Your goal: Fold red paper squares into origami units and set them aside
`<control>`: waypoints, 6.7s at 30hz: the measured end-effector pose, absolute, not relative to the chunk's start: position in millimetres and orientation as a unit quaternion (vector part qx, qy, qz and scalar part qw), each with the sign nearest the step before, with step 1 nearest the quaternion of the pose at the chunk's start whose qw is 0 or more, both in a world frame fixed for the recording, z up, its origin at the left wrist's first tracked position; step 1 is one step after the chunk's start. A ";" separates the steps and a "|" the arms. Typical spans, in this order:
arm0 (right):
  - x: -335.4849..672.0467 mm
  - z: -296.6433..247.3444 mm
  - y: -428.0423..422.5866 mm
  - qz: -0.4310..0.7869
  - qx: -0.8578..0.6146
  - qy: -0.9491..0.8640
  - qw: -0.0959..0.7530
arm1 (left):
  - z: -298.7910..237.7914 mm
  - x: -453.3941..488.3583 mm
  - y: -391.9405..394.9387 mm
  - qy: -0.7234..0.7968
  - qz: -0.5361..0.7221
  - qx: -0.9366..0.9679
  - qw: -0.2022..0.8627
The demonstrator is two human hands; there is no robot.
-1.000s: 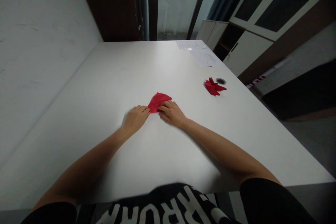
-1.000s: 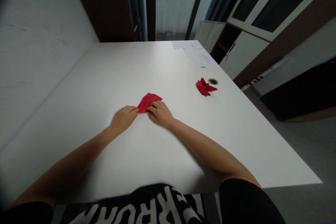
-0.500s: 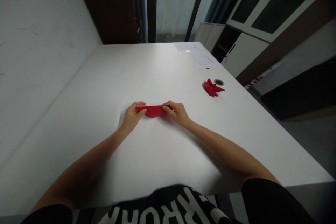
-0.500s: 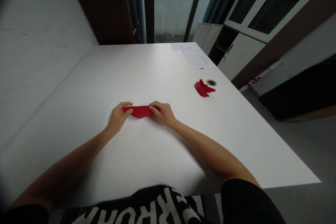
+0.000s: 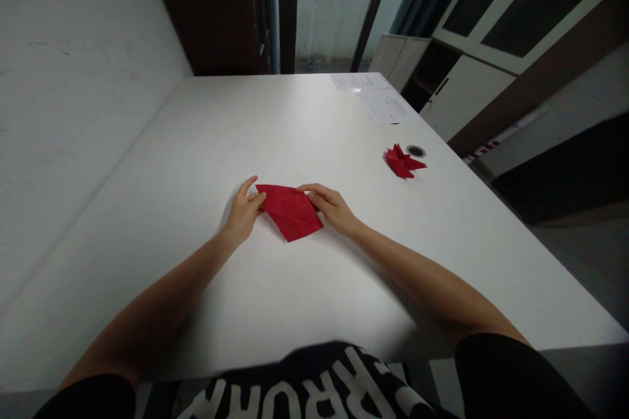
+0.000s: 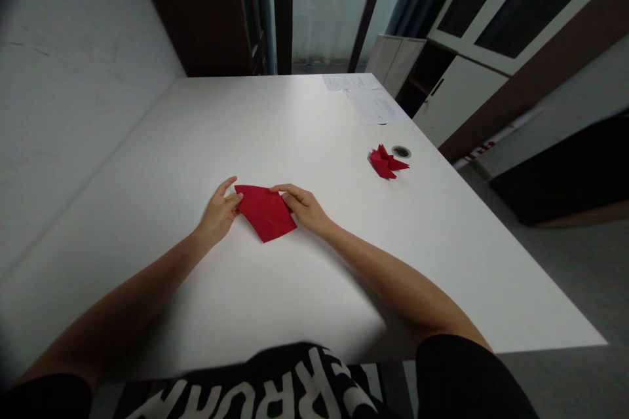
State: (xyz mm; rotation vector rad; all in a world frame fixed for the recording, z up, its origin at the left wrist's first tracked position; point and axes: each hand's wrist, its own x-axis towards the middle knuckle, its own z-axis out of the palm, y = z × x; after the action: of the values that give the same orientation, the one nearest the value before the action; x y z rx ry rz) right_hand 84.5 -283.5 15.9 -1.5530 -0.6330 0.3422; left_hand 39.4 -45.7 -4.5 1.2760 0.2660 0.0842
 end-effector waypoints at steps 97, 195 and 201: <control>95.4 -13.3 -287.3 -0.091 -0.901 -0.406 0.127 | -2.4 13.5 -62.7 -0.223 0.056 0.958 0.171; 68.2 10.2 -270.2 0.101 -0.755 -0.340 0.551 | -18.8 20.2 -79.3 -0.003 0.016 0.677 0.735; 69.5 9.1 -269.5 0.116 -0.756 -0.314 0.563 | -23.1 19.9 -77.6 -0.020 0.009 0.696 0.718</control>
State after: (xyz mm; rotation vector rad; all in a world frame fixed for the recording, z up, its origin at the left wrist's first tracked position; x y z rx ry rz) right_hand 69.5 -269.5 9.1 -1.7798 -0.7399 0.2725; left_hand 19.9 -77.6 -23.1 1.5398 -0.0450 0.0202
